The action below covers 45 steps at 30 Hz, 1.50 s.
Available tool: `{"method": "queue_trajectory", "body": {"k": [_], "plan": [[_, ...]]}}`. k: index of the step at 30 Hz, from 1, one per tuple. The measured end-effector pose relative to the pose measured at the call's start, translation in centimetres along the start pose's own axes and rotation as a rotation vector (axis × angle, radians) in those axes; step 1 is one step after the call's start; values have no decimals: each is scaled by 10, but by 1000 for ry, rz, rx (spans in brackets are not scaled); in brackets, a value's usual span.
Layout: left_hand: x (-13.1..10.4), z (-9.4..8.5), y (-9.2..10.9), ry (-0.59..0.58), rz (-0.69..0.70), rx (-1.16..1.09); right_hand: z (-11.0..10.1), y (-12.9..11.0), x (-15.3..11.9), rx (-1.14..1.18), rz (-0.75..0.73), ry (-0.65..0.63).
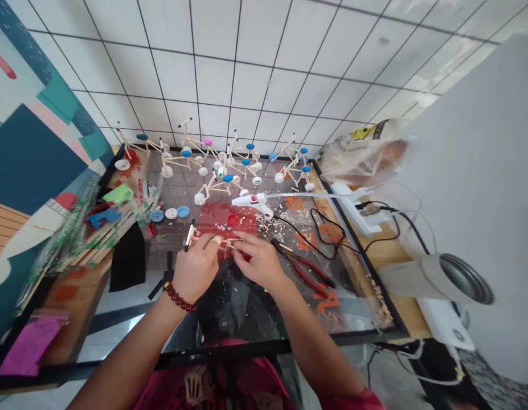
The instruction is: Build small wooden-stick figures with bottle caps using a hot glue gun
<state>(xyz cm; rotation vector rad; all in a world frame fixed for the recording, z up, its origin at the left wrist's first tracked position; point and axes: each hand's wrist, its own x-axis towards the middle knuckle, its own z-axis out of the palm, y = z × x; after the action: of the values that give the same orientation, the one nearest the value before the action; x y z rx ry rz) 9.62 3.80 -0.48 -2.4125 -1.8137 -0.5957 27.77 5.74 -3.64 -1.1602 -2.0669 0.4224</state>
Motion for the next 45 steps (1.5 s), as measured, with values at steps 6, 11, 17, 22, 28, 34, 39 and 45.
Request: {"method": "queue_trajectory", "body": {"k": [6,11,17,22,28,34,39,45], "plan": [[-1,1,0,-9,-6,12,-1,-2,1,-29,64,81],[-1,4,0,-9,-16,-38,-1,-3,5,-2,111,104],[-1,7,-4,130,38,-82,8,1,7,47,23,115],[4,7,-3,217,102,-143,10,-3,11,133,52,133],[-43,-33,1,282,344,-164,13,-2,13,196,79,133],[-60,-55,-66,416,-30,-370,12,-2,13,258,146,148],[-7,-25,-107,-124,-31,-707,13,-4,13,290,186,120],[20,0,-104,-326,-4,-916,13,-4,12,305,197,110]]}}
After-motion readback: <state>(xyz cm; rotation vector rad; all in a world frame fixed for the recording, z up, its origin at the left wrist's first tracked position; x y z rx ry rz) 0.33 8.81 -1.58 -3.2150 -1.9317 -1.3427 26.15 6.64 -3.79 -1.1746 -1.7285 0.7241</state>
